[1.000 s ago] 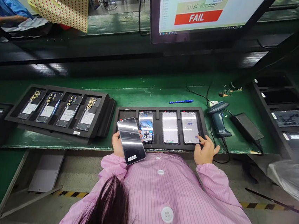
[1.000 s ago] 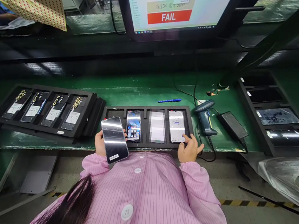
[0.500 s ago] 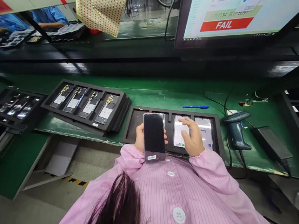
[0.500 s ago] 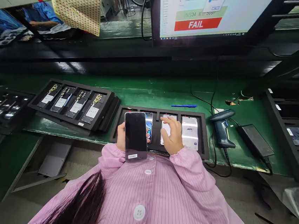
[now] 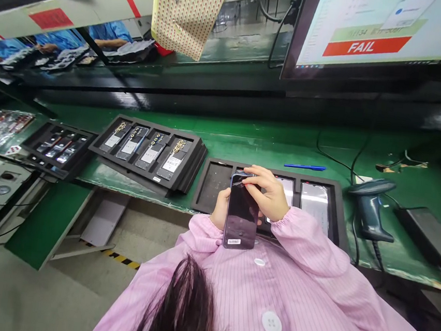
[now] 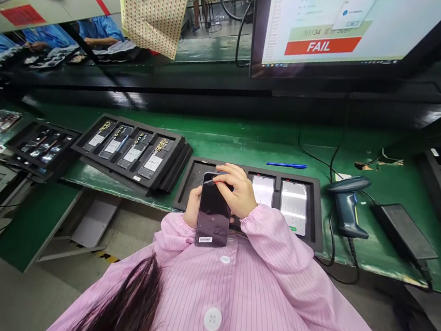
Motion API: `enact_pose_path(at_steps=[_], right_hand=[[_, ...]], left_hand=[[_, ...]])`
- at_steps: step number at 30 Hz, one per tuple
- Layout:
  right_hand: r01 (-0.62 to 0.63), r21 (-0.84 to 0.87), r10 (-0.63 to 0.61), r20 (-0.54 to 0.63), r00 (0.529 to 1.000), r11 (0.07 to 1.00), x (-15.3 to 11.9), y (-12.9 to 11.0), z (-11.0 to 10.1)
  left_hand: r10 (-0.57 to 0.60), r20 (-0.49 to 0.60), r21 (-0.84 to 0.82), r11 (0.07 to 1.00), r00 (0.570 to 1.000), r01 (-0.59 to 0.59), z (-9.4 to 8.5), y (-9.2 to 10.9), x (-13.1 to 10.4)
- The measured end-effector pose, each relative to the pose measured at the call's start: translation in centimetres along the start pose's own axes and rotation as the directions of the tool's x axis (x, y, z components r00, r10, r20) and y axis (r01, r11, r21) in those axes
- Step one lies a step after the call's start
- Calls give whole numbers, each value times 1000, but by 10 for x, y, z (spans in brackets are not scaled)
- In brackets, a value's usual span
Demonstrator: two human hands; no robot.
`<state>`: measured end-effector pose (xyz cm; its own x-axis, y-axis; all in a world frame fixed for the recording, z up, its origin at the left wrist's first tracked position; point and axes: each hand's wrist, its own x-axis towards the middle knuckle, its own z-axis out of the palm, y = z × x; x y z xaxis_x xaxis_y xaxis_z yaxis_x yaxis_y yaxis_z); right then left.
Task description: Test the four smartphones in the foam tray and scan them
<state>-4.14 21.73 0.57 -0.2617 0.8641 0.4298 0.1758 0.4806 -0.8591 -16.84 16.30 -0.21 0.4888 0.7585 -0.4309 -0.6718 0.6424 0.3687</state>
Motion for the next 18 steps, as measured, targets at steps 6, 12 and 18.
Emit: enact_pose_path(at_steps=[6,12,18], right_hand=[[-456,647,488,146,861,611,-10,-7,-7],[-544,756,597,259,759,364,-3,-8,-15],[-528,668,554,203,807,525,-3,-4,-13]], left_hand=[[15,42,-99,995,999,-11,4,2,3],[-3,86,-94,996,996,11,7,0,8],[-16,76,-82,996,997,22,5,0,9]])
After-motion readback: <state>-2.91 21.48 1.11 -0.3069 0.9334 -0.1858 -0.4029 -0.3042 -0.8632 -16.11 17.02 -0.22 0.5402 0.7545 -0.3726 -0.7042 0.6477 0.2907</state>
